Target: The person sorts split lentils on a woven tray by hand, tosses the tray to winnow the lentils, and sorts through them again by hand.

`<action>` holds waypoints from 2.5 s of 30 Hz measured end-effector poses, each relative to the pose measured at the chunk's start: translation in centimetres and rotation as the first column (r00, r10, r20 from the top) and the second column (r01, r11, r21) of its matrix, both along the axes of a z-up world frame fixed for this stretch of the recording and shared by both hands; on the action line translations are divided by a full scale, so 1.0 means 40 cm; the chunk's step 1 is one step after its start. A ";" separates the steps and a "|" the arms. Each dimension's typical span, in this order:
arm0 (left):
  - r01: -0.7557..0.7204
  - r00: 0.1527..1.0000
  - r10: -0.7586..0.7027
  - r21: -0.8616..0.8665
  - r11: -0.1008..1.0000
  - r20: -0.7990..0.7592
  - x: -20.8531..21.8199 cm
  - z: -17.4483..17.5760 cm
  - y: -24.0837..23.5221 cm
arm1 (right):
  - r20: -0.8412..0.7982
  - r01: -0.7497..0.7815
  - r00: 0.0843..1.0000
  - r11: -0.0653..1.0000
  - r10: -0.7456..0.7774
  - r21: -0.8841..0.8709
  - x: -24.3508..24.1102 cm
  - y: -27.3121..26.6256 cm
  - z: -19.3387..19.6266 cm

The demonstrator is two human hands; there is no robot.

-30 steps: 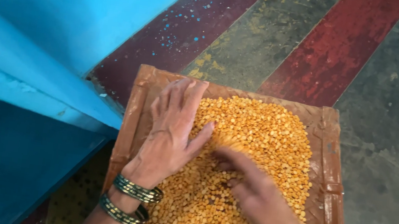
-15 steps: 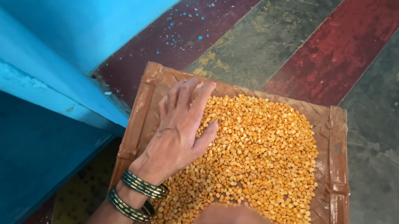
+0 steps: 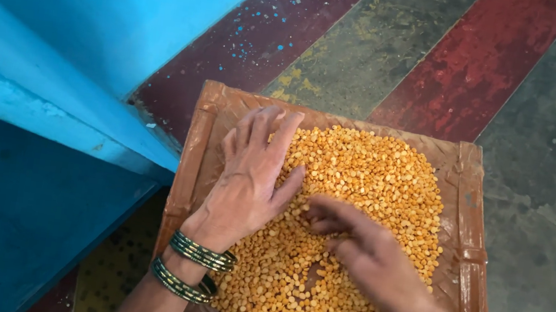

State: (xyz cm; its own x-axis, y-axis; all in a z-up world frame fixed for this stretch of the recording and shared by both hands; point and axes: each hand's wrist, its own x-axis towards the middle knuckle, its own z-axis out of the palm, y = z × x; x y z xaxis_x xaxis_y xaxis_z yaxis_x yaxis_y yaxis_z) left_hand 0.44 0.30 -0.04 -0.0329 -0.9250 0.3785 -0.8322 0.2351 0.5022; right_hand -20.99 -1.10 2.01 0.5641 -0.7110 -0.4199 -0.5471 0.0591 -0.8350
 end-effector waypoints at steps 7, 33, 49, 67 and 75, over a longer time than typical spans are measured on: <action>-0.012 1.000 0.012 -0.001 1.000 0.012 -0.002 -0.008 -0.004 | 0.016 0.259 0.966 0.953 -0.260 -0.158 -0.041 -0.036 0.025; -0.005 1.000 0.005 -0.012 1.000 -0.003 0.002 -0.012 0.002 | 0.069 0.134 0.990 0.985 -0.127 -0.105 -0.052 -0.028 0.004; 0.066 0.998 -0.066 0.046 0.997 -0.003 -0.020 -0.006 0.011 | -0.049 -0.487 0.873 0.864 0.485 -0.128 -0.160 0.104 0.008; 0.107 0.994 -0.107 0.054 0.993 0.004 -0.031 -0.012 0.004 | -0.141 -0.333 0.942 0.895 0.303 -0.296 -0.157 -0.037 0.050; 0.077 0.997 -0.078 0.062 0.995 0.017 -0.029 -0.015 -0.009 | -0.302 -0.183 0.953 0.782 -0.008 -0.596 -0.034 -0.082 0.031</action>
State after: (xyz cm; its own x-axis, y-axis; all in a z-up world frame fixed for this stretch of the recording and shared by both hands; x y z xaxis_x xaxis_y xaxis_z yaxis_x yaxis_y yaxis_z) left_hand -0.73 -0.07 -0.65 -0.1124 -0.9408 0.3198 -0.8224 0.2688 0.5014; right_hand -22.34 -4.36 3.25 0.5663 -0.8221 -0.0597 -0.7335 -0.4696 -0.4913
